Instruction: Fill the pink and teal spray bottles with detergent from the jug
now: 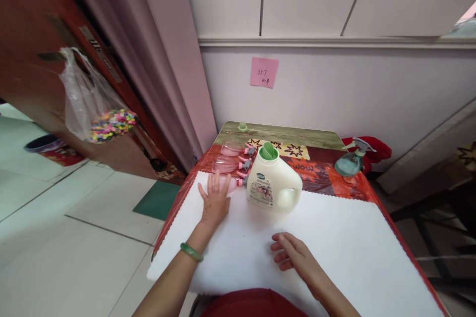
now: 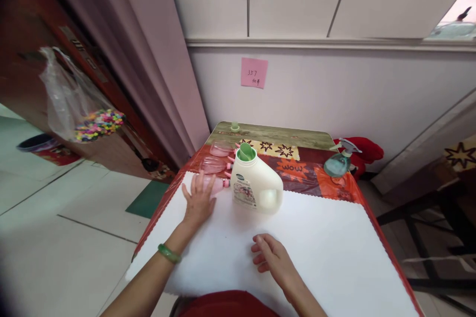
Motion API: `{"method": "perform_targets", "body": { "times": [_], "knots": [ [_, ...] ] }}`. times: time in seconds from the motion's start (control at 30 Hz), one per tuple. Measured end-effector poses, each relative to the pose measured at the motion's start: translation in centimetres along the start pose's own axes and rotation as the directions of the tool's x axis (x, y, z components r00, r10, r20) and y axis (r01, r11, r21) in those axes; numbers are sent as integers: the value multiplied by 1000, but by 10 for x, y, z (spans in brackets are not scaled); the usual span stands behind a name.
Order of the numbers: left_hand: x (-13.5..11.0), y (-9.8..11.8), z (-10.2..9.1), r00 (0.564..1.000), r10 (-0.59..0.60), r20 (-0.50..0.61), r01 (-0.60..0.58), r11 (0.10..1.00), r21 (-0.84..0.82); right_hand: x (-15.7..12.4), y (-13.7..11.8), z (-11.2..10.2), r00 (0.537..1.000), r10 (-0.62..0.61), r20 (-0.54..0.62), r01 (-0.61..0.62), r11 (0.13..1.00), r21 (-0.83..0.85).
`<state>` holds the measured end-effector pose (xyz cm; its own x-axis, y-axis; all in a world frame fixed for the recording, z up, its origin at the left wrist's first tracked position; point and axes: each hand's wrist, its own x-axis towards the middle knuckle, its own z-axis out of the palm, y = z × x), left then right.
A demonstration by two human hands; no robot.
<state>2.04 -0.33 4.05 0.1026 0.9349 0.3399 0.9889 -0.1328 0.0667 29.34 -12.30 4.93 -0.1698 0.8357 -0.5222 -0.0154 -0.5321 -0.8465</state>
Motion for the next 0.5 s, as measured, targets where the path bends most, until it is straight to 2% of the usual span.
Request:
{"method": "perform_targets", "body": {
  "times": [0.1, 0.17, 0.3, 0.5],
  "knots": [
    [0, -22, -8, 987, -150, 62, 159, 968, -193, 3, 3, -3, 1000, 15, -6, -15, 1000, 1],
    [6, -37, -7, 979, -162, 128, 195, 929, -315, 5, 6, -1, 1000, 14, -17, -14, 1000, 1],
    [27, -60, 4, 985, -82, 155, 138, 909, -394, 6, 9, 8, 1000, -16, -27, 16, 1000, -17],
    [62, -76, 17, 988, 35, 152, 40, 885, -464, 2, 12, 5, 999, -26, -36, 24, 999, -33]
  ]
}}
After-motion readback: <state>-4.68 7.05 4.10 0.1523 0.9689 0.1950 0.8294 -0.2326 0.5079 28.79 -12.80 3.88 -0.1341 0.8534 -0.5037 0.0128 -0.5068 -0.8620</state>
